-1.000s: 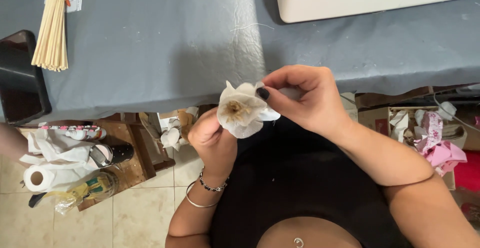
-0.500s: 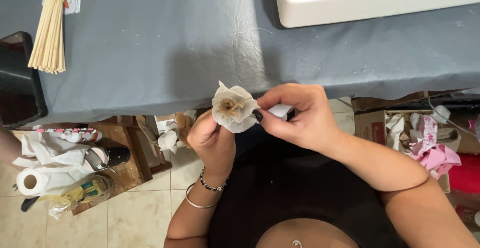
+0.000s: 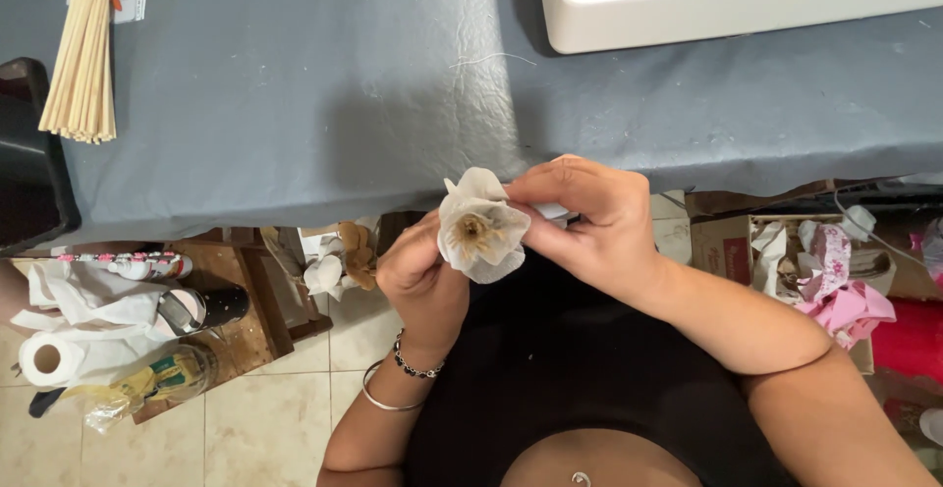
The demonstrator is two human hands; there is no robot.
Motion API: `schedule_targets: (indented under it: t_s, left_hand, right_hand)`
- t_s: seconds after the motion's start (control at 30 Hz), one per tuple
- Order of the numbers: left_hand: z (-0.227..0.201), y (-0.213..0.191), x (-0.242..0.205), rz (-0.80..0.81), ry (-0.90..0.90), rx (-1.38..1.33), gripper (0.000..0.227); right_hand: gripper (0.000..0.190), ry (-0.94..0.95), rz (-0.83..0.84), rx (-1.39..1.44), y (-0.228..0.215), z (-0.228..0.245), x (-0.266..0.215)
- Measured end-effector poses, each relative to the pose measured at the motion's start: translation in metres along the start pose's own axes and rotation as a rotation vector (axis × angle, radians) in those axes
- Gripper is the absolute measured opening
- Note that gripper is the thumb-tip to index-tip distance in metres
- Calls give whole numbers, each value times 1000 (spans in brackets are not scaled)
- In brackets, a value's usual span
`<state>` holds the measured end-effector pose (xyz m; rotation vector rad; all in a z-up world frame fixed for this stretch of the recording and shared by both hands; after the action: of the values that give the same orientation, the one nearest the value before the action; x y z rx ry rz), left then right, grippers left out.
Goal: Assembling decorative fabric flowers by gluing petals onto wooden sticks
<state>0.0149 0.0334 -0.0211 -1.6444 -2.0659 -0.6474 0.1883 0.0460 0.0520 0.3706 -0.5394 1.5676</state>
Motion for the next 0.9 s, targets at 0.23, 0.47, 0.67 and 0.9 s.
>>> schedule_targets:
  t_s: [0.23, 0.47, 0.67, 0.9]
  left_hand:
    - [-14, 4, 10, 40, -5, 85, 10]
    - [-14, -2, 13, -13, 0, 89, 7]
    - [-18, 2, 9, -49, 122, 141, 5]
    - [-39, 0, 8, 67, 250, 489, 15]
  right_hand:
    - [13, 22, 78, 160, -3, -23, -9]
    - [37, -34, 353, 197, 7, -9, 5]
    - [59, 109, 149, 55, 7, -6, -2]
    - [66, 53, 258, -113, 13, 18, -1]
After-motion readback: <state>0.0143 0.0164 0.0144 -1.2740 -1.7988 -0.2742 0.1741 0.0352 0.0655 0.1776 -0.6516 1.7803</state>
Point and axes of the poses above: each hand's wrist, its own x-axis towards the middle knuckle, its own y-axis out of the palm, z = x × y, the point moved 4 cm from there along x, towards the middle knuckle, and after that the axes turned 10 degrees about x, right-handed, at the moved point
